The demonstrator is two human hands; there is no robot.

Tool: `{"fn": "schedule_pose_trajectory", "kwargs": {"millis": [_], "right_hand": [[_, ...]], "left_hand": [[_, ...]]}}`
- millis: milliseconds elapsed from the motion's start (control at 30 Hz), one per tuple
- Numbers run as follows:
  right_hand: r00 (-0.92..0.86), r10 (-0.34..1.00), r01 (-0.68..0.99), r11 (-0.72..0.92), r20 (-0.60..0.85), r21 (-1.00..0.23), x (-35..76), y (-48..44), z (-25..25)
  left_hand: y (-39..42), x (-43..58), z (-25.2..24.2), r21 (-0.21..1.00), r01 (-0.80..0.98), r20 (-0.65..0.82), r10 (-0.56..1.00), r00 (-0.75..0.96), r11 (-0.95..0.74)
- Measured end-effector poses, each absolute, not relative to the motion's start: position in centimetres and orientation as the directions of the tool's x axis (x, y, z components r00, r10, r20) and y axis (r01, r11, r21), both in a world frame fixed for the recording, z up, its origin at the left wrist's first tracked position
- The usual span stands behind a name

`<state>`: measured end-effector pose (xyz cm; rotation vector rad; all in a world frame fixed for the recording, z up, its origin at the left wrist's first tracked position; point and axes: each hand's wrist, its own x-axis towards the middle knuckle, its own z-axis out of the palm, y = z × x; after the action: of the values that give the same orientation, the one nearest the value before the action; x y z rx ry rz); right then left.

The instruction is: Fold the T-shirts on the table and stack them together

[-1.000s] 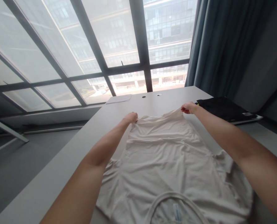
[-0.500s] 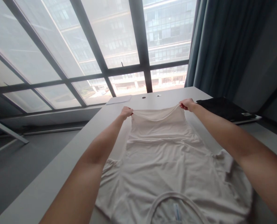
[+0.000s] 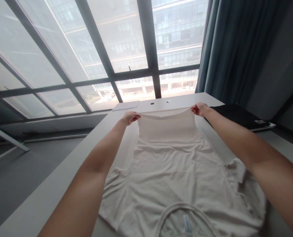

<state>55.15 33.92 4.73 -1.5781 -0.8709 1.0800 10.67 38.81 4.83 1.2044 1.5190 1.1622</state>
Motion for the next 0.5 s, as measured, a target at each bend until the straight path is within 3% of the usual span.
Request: {"fn": "schedule_pose_trajectory", "kwargs": {"millis": [300,500], "right_hand": [[0.449,0.890,0.151,-0.165,-0.081,-0.975,55.3,32.9,3.6],[0.485,0.874,0.185,-0.138,-0.032,-0.973,55.0,33.3,3.9]], "left_hand": [[38.5,10.1,4.5,0.926,0.377,0.087,0.976,-0.200,-0.006],[38.7,10.5,5.0,0.931,0.361,0.043,0.970,-0.240,0.048]]}}
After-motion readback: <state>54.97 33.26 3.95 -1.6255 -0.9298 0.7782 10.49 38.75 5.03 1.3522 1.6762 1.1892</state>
